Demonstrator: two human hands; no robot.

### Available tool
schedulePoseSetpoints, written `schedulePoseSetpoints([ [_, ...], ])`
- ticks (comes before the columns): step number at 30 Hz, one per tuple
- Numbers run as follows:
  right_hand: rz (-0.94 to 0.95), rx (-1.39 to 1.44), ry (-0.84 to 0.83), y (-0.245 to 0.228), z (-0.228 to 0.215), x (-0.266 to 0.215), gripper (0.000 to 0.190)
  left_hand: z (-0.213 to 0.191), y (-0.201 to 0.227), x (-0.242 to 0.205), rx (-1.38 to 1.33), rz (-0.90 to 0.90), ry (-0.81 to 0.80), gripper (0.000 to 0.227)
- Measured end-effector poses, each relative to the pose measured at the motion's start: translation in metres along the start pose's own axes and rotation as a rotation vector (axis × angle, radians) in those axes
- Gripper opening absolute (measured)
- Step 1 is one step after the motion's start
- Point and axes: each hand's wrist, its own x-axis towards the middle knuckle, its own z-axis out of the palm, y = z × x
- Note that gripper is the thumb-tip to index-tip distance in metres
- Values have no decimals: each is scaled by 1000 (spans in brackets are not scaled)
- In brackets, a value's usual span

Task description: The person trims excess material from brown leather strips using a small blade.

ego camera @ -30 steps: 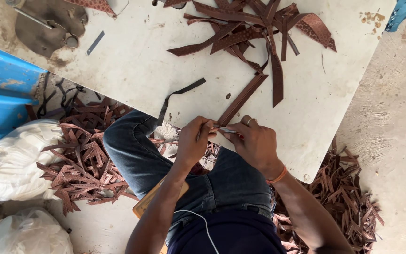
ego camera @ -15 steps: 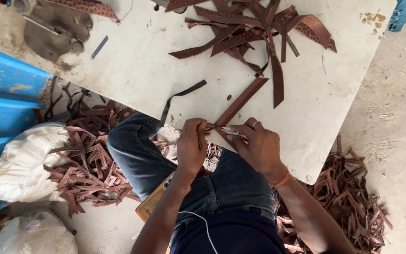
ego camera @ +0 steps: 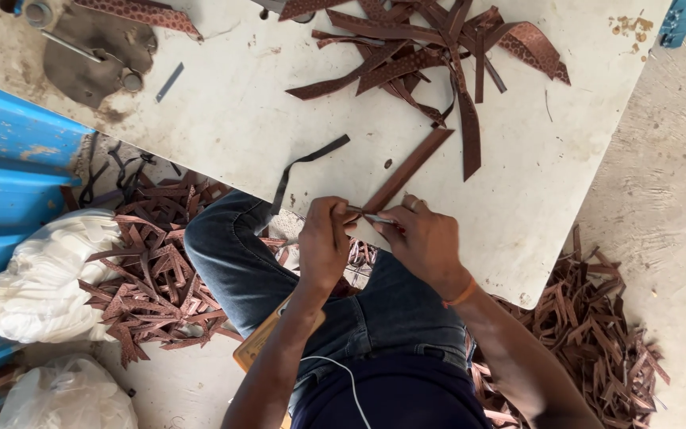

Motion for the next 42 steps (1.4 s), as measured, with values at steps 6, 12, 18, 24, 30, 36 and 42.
schedulePoseSetpoints([
  [6, 50, 70, 71, -20, -27, -7, 39, 6, -19, -9, -244, -106, 52, 22],
  [12, 96, 59, -93, 6, -3, -41, 28, -46, -3, -15, -570, -312, 329, 24],
  [18, 101, 244, -136, 12, -12, -41, 25, -98, -44, -38, -524, -424, 416, 20],
  [24, 40, 493, -248, -53, -46, -17, 36, -48, -128, -81, -595, -605, -148, 16],
  [30, -535, 540, -299, -135, -52, -4, 50, -11, -72, -65, -482, -772, -161, 37],
  [36, 47, 136, 144, 44, 36, 36, 43, -34, -78, -81, 69, -87, -43, 36],
  [42, 406, 223, 387, 98, -26, 55, 48, -23, -41, -73, -271, -485, -146, 32],
])
